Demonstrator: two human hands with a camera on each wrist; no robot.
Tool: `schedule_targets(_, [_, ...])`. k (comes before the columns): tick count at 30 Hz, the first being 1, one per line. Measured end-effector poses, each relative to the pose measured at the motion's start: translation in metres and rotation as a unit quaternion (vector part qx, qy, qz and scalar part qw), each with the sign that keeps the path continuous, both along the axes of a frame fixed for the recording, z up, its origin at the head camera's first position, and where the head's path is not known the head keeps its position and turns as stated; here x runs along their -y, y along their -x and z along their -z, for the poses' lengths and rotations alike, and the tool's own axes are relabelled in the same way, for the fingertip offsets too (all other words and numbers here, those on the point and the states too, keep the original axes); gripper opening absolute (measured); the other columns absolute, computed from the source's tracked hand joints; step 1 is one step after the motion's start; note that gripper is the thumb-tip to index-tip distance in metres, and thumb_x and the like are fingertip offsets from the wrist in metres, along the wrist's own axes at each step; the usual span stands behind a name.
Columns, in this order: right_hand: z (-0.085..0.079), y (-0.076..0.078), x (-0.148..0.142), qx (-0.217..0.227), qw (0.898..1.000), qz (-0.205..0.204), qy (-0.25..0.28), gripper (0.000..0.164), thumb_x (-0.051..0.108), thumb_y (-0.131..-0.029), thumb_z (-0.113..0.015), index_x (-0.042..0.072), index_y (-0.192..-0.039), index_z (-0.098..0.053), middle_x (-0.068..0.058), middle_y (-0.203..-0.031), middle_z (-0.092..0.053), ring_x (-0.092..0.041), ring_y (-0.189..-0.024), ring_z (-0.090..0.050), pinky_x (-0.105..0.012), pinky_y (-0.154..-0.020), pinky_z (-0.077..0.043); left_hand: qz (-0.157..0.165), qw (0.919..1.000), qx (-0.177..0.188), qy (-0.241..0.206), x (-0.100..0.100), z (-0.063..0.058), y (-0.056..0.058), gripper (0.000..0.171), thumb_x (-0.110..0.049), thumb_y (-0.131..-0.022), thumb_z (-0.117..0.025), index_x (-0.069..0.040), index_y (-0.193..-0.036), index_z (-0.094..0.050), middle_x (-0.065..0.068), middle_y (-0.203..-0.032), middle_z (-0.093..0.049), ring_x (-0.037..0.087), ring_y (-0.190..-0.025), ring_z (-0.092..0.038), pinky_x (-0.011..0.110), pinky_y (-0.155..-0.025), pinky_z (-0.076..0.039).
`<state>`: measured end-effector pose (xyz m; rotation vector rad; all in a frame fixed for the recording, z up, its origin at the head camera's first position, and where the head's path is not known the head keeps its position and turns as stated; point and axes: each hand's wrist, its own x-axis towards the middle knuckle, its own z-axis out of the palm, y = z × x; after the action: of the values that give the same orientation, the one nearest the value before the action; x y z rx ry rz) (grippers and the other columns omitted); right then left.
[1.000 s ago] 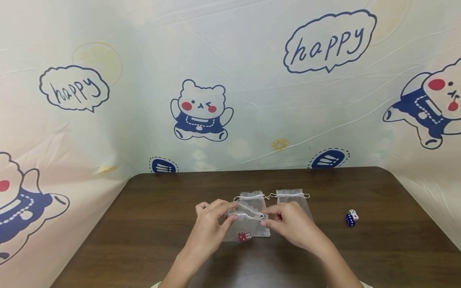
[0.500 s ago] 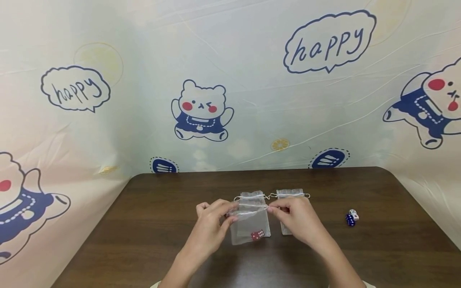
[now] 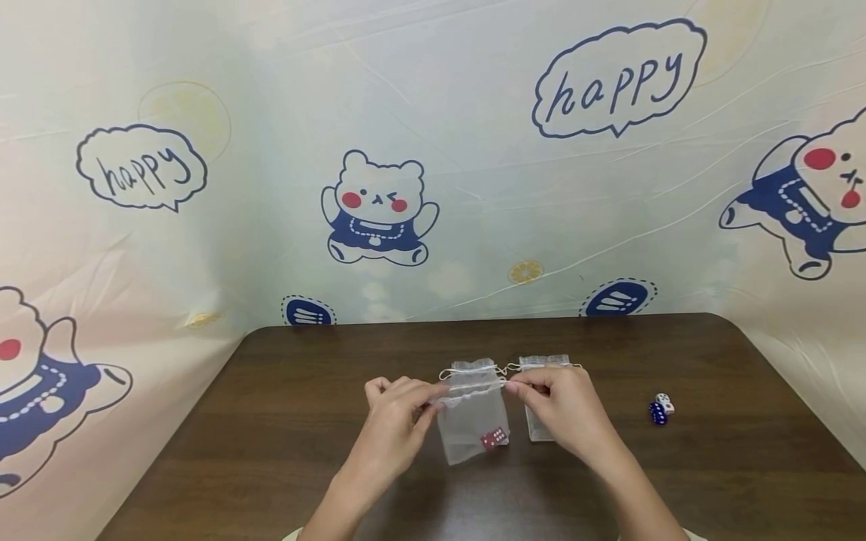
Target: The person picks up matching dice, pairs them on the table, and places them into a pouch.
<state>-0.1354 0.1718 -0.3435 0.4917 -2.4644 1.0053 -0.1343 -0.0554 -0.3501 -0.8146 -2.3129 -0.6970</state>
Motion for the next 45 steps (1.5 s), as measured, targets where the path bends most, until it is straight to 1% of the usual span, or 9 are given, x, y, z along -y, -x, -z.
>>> schedule_targets(5, [-0.002,-0.001,-0.001,0.0,1.0,0.011,-0.003,0.005,0.008,-0.076,-0.074,0.01,-0.08,-0.075,0.009,-0.069,-0.063,-0.002,-0.055,-0.042,-0.022,-0.049,-0.036,-0.018,0.9987,-0.048,0.001,0.002,0.001,0.003,0.012,-0.012,-0.073,-0.076,-0.014,-0.084,-0.072,-0.007,-0.072,-0.066,0.009,-0.066,-0.053,0.041,-0.075,-0.026])
schedule_targets(8, [-0.002,-0.001,-0.002,0.0,1.0,0.017,-0.004,0.007,0.007,-0.075,-0.075,0.011,-0.081,-0.075,0.01,-0.068,-0.062,-0.003,-0.055,-0.042,-0.023,-0.05,-0.036,-0.019,0.9978,-0.062,-0.008,0.002,0.001,0.004,0.01,-0.014,-0.072,-0.076,-0.014,-0.082,-0.072,-0.007,-0.07,-0.066,0.009,-0.063,-0.052,0.042,-0.075,-0.027])
schedule_targets(12, [-0.001,-0.001,-0.003,-0.012,1.0,0.023,0.003,0.007,0.006,-0.074,-0.075,0.01,-0.08,-0.075,0.009,-0.069,-0.063,-0.004,-0.057,-0.045,-0.023,-0.05,-0.038,-0.024,0.9984,-0.047,-0.023,0.003,0.001,0.003,0.02,-0.014,-0.069,-0.078,-0.012,-0.085,-0.069,-0.006,-0.066,-0.063,0.007,-0.059,-0.05,0.041,-0.076,-0.026])
schedule_targets(16, [0.0,0.0,-0.005,-0.022,0.999,0.026,0.008,0.005,0.007,-0.074,-0.075,0.009,-0.079,-0.075,0.008,-0.068,-0.063,-0.003,-0.056,-0.045,-0.023,-0.049,-0.038,-0.032,0.9988,-0.015,-0.033,0.004,0.0,0.003,0.033,-0.014,-0.068,-0.079,-0.007,-0.096,-0.063,-0.006,-0.068,-0.064,0.005,-0.06,-0.054,0.038,-0.077,-0.025])
schedule_targets(18, [0.0,0.0,-0.006,-0.023,0.999,0.029,0.014,0.005,0.007,-0.075,-0.075,0.008,-0.08,-0.075,0.007,-0.067,-0.062,-0.003,-0.055,-0.044,-0.022,-0.048,-0.038,-0.035,0.9988,-0.007,-0.034,0.005,-0.001,0.003,0.035,-0.015,-0.069,-0.078,-0.007,-0.099,-0.062,-0.006,-0.069,-0.065,0.004,-0.061,-0.055,0.038,-0.078,-0.024])
schedule_targets(26, [0.001,0.0,-0.014,-0.035,0.997,0.064,0.025,0.005,0.005,-0.074,-0.076,0.005,-0.079,-0.074,0.008,-0.059,-0.053,-0.004,-0.052,-0.04,-0.021,-0.046,-0.033,-0.025,0.9981,-0.043,-0.036,0.01,-0.001,0.006,0.008,-0.016,-0.07,-0.077,-0.013,-0.076,-0.073,-0.007,-0.065,-0.064,0.006,-0.06,-0.05,0.04,-0.076,-0.025])
schedule_targets(31, [0.001,0.001,-0.016,-0.045,0.996,0.076,0.029,0.005,0.006,-0.073,-0.076,0.006,-0.078,-0.074,0.006,-0.061,-0.058,-0.004,-0.052,-0.042,-0.019,-0.046,-0.033,-0.027,0.9977,-0.048,-0.04,0.013,-0.001,0.007,0.006,-0.014,-0.069,-0.077,-0.014,-0.072,-0.072,-0.007,-0.064,-0.065,0.006,-0.06,-0.05,0.04,-0.076,-0.025])
schedule_targets(37, [0.001,0.001,-0.02,-0.051,0.994,0.095,0.035,0.005,0.007,-0.075,-0.076,0.003,-0.077,-0.074,-0.002,-0.07,-0.067,-0.004,-0.055,-0.048,-0.016,-0.049,-0.036,-0.037,0.9967,-0.049,-0.053,0.017,-0.003,0.008,0.008,-0.01,-0.069,-0.078,-0.014,-0.072,-0.071,-0.007,-0.065,-0.066,0.006,-0.06,-0.049,0.042,-0.076,-0.024])
schedule_targets(45, [0.002,0.002,-0.024,-0.047,0.993,0.103,0.034,0.004,0.007,-0.077,-0.074,0.003,-0.078,-0.074,-0.006,-0.075,-0.069,-0.006,-0.057,-0.049,-0.016,-0.051,-0.037,-0.055,0.9956,-0.051,-0.056,0.024,-0.004,0.012,0.007,-0.009,-0.07,-0.077,-0.013,-0.074,-0.072,-0.008,-0.066,-0.066,0.006,-0.061,-0.049,0.041,-0.074,-0.023])
